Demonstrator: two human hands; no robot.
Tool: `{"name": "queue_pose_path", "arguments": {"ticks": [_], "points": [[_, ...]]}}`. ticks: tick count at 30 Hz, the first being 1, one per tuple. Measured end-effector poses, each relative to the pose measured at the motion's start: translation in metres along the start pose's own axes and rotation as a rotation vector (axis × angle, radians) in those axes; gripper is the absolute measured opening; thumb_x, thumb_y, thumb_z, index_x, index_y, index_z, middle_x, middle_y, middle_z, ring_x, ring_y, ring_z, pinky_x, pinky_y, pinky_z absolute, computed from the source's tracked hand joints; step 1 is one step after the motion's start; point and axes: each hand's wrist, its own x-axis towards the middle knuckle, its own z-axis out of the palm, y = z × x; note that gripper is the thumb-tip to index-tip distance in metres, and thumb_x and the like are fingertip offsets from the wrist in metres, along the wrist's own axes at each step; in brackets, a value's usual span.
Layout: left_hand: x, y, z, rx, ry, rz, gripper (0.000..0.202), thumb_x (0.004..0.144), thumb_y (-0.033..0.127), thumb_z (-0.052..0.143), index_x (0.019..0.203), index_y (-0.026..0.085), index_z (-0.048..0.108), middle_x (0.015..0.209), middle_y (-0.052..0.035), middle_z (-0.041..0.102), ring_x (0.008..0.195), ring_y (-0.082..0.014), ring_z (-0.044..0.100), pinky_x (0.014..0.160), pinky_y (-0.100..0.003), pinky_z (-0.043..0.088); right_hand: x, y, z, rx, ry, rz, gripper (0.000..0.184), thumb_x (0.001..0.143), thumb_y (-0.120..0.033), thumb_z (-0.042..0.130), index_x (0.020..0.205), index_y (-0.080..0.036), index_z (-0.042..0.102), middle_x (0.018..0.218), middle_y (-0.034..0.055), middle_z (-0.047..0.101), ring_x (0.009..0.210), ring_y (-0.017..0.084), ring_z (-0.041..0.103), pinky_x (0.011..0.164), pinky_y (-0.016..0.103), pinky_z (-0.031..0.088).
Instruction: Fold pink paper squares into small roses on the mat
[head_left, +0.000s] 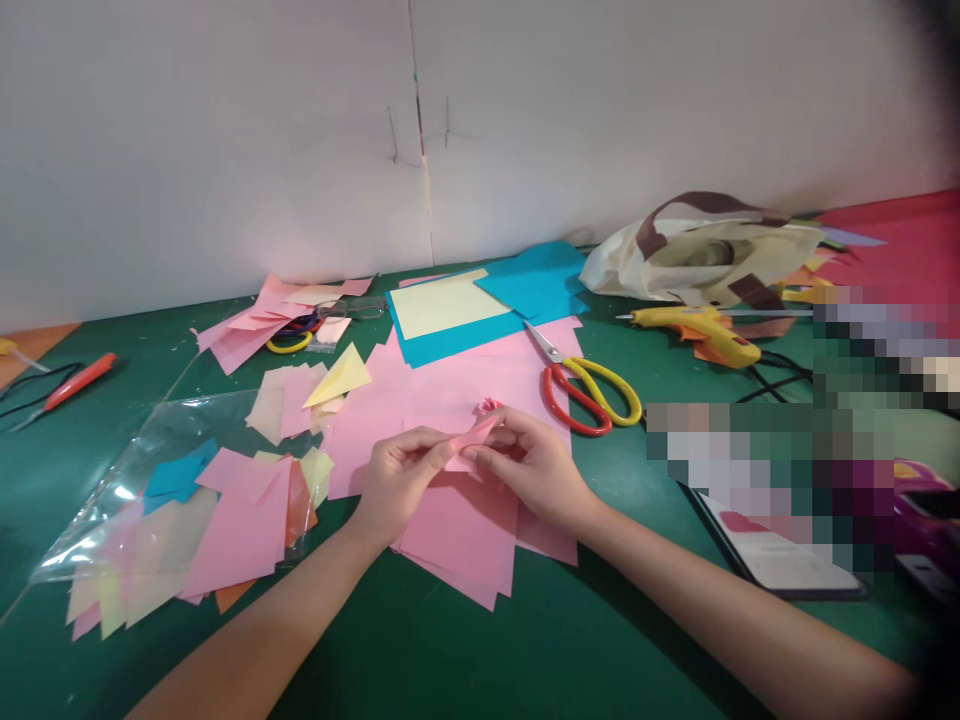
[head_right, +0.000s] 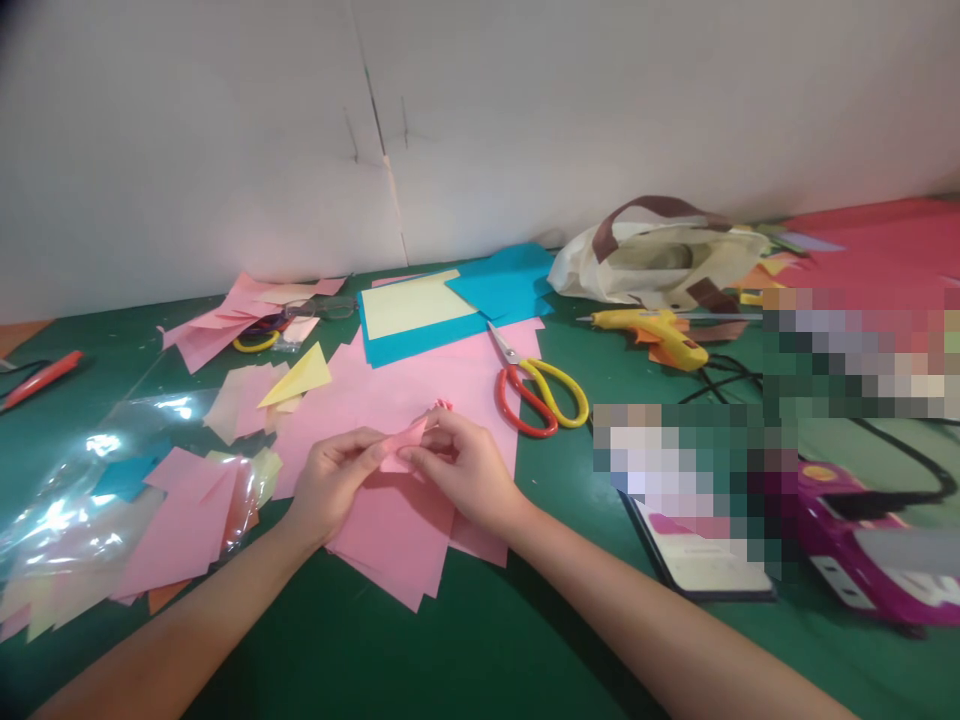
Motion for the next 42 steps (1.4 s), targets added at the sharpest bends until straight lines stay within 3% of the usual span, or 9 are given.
{"name": "queue_pose_path", "arguments": {"ticks": [6, 10, 12, 17, 25, 32, 37, 42], "points": [[-0.0014, 0.0017, 0.0010, 0.019, 0.024, 0.012, 0.014, 0.077, 0.030, 0.065, 0.076, 0.017, 0.072, 0.080, -0.0060, 0.072, 0.079, -0.0192, 0.065, 0.074, -0.030, 0.053, -0.0011, 0.0015, -0.0021, -0.202, 0.050, -0.144, 0.007, 0.083, -0.029, 0.060, 0.086, -0.023, 0.059, 0.074, 0.0004, 0.064, 0.067, 0.013, 0.061, 0.063, 0.027, 0.050], [-0.0020, 0.0036, 0.0026, -0.023, -0.015, -0.021, 0.015, 0.074, 0.027, 0.068, 0.085, 0.018, 0.073, 0.091, -0.0070, 0.074, 0.089, -0.0215, 0.067, 0.082, -0.033, 0.054, -0.0017, 0.0028, -0.0033, -0.246, 0.131, -0.210, 0.000, 0.082, -0.023, 0.060, 0.082, -0.023, 0.059, 0.076, 0.0002, 0.064, 0.066, 0.013, 0.060, 0.063, 0.027, 0.050], [-0.0015, 0.0042, 0.0033, -0.032, -0.026, -0.054, 0.018, 0.073, 0.025, 0.069, 0.089, 0.018, 0.073, 0.092, -0.0070, 0.074, 0.091, -0.0225, 0.068, 0.086, -0.035, 0.053, -0.0018, 0.0023, -0.0037, -0.257, 0.146, -0.239, 0.006, 0.081, -0.019, 0.058, 0.081, -0.023, 0.062, 0.077, 0.0009, 0.067, 0.069, 0.014, 0.063, 0.065, 0.029, 0.051], [0.0006, 0.0038, 0.0037, -0.028, -0.053, -0.054, 0.014, 0.077, 0.026, 0.066, 0.084, 0.017, 0.074, 0.073, -0.0050, 0.074, 0.080, -0.0214, 0.069, 0.086, -0.037, 0.053, -0.0024, -0.0014, -0.0055, -0.307, 0.070, -0.310, 0.029, 0.080, -0.011, 0.051, 0.093, -0.027, 0.071, 0.089, 0.0024, 0.073, 0.083, 0.019, 0.068, 0.075, 0.035, 0.054], [0.0026, -0.0004, 0.0018, -0.138, 0.063, -0.108, 0.018, 0.070, 0.030, 0.073, 0.082, 0.018, 0.075, 0.082, -0.0067, 0.075, 0.084, -0.0215, 0.069, 0.082, -0.035, 0.055, 0.0006, -0.0001, -0.0068, -0.277, -0.007, -0.413, 0.051, 0.075, 0.000, 0.039, 0.103, -0.030, 0.070, 0.094, 0.0029, 0.070, 0.085, 0.015, 0.066, 0.076, 0.033, 0.054], [0.0036, -0.0040, 0.0010, -0.186, 0.033, -0.071, 0.016, 0.074, 0.032, 0.069, 0.081, 0.019, 0.075, 0.091, -0.0076, 0.074, 0.093, -0.0225, 0.066, 0.088, -0.036, 0.051, 0.0017, 0.0014, -0.0059, -0.200, -0.005, -0.395, 0.045, 0.075, -0.001, 0.043, 0.093, -0.029, 0.073, 0.091, 0.0022, 0.071, 0.083, 0.014, 0.066, 0.076, 0.031, 0.054], [0.0033, -0.0019, 0.0008, -0.147, 0.045, -0.042, 0.016, 0.075, 0.031, 0.067, 0.078, 0.018, 0.075, 0.088, -0.0079, 0.073, 0.087, -0.0212, 0.065, 0.081, -0.033, 0.051, 0.0003, -0.0045, -0.0044, -0.199, -0.026, -0.381, 0.040, 0.073, 0.000, 0.045, 0.086, -0.026, 0.073, 0.085, 0.0019, 0.072, 0.083, 0.014, 0.067, 0.078, 0.031, 0.053], [0.0032, -0.0027, 0.0004, -0.145, 0.049, -0.051, 0.013, 0.072, 0.029, 0.071, 0.076, 0.018, 0.075, 0.090, -0.0083, 0.072, 0.089, -0.0219, 0.065, 0.084, -0.035, 0.050, 0.0010, -0.0042, -0.0044, -0.194, -0.032, -0.368, 0.032, 0.074, -0.001, 0.046, 0.077, -0.022, 0.070, 0.081, 0.0022, 0.070, 0.081, 0.014, 0.065, 0.077, 0.031, 0.051]]}}
